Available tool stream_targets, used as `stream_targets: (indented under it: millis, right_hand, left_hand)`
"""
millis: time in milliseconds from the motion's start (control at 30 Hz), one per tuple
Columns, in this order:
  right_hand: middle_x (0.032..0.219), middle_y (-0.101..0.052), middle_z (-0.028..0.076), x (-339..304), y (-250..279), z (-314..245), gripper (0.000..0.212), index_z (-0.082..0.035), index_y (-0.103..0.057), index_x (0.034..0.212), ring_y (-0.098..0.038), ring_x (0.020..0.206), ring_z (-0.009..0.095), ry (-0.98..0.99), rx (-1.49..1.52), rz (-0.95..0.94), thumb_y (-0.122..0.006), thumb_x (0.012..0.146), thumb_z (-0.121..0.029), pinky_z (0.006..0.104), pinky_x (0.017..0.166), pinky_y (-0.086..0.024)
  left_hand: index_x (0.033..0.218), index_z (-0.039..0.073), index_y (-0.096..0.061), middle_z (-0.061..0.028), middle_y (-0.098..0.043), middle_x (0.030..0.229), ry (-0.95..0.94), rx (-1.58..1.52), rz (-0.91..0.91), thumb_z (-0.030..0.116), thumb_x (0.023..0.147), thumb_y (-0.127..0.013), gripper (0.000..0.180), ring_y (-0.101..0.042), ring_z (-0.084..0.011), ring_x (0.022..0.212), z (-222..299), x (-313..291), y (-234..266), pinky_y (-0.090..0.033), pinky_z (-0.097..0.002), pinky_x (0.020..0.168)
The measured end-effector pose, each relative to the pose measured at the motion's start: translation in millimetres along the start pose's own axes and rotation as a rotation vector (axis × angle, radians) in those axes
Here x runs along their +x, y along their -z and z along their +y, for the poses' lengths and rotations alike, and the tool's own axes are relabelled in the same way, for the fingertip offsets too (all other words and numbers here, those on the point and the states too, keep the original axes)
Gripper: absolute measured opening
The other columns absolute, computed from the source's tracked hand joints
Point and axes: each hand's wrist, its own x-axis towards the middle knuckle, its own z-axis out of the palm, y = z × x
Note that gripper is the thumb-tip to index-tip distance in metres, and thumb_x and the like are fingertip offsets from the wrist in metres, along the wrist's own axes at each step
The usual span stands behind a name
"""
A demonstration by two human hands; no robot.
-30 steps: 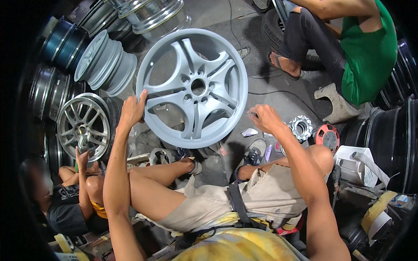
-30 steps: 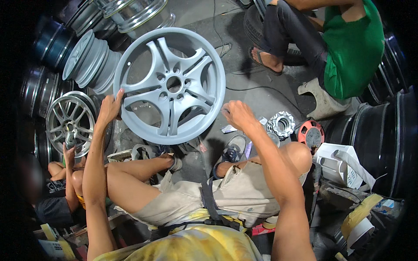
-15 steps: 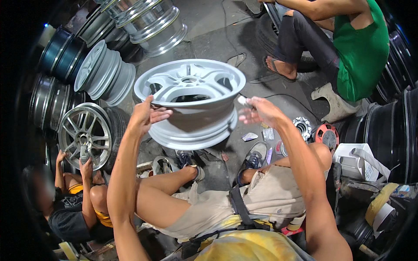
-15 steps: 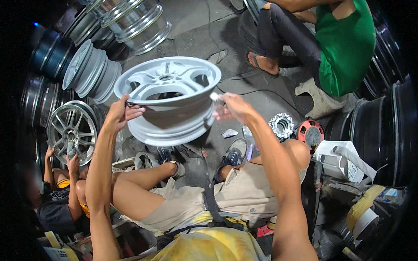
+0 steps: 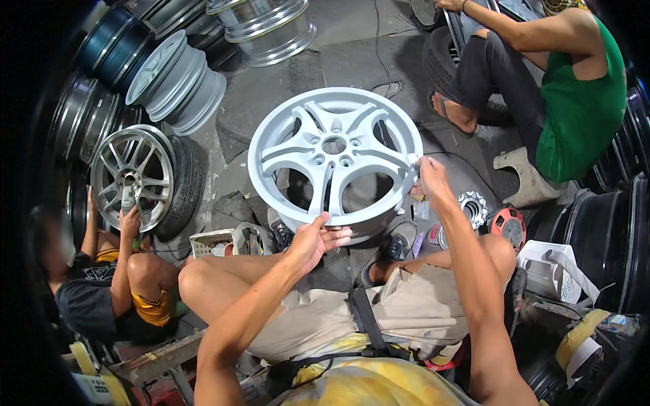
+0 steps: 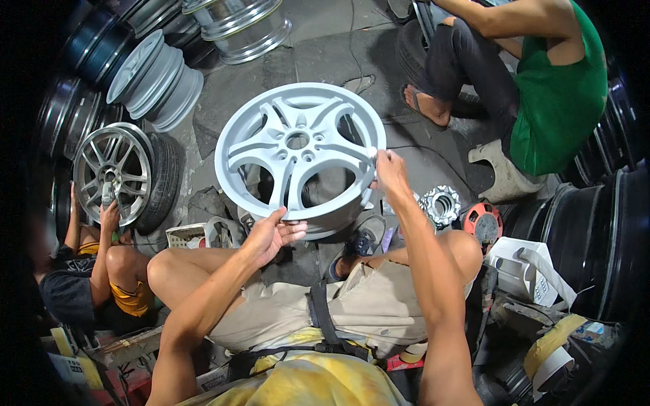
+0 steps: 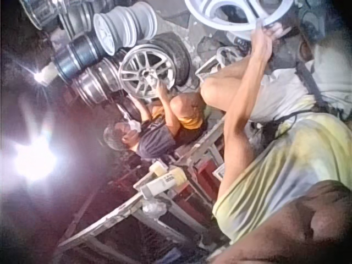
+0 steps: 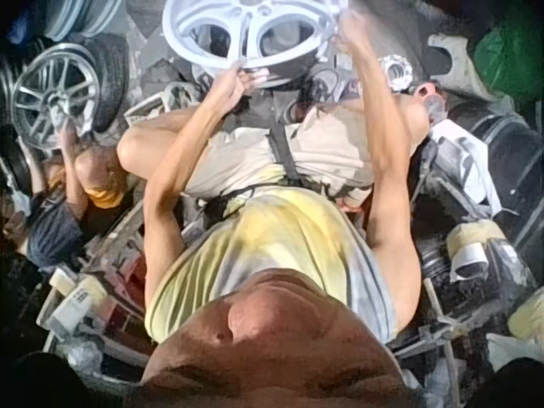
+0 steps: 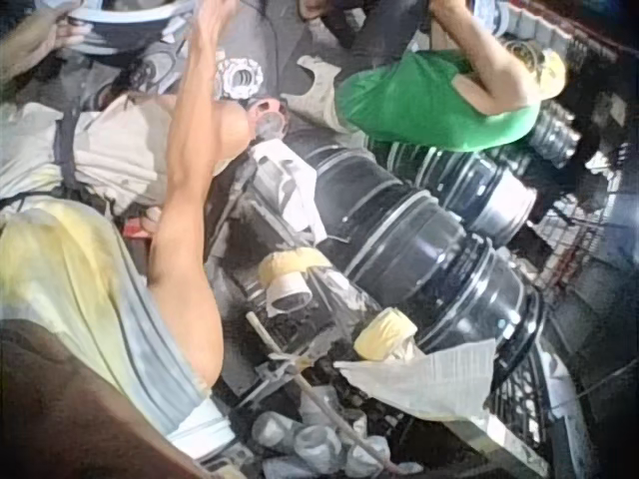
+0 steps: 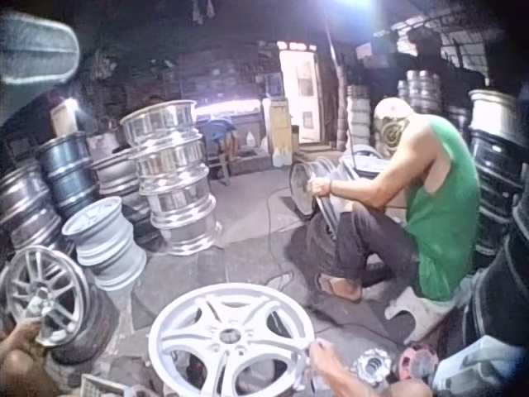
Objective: The person sits on the floor and uses a small tool to scrape or clean the surface of a silver wheel rim. They then apply masking tape to the rim's spokes and edges, carefully pressing it down. The person continues to scrape and clean the rim surface throughout the clip.
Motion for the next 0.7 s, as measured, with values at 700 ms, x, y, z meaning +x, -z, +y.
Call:
stream_targets:
  millis: [700]
  right_hand:
    - [0.094, -0.071, 0.023, -38, -24, -59, 0.031, 0.002, -0.069, 0.104, -0.071, 0.08, 0.028, 0.287, -0.692, -0.11, -0.059, 0.101, -0.028, 0.0415, 0.074, -0.054]
  left_hand:
    - [0.095, -0.001, -0.075, -0.012, -0.075, 0.082, -0.305, 1.205, -0.454, 0.046, 0.106, -0.055, 0.053, -0.073, -0.0173, 0.072, 3, 9, -20, -0.059, -0.0329, 0.067]
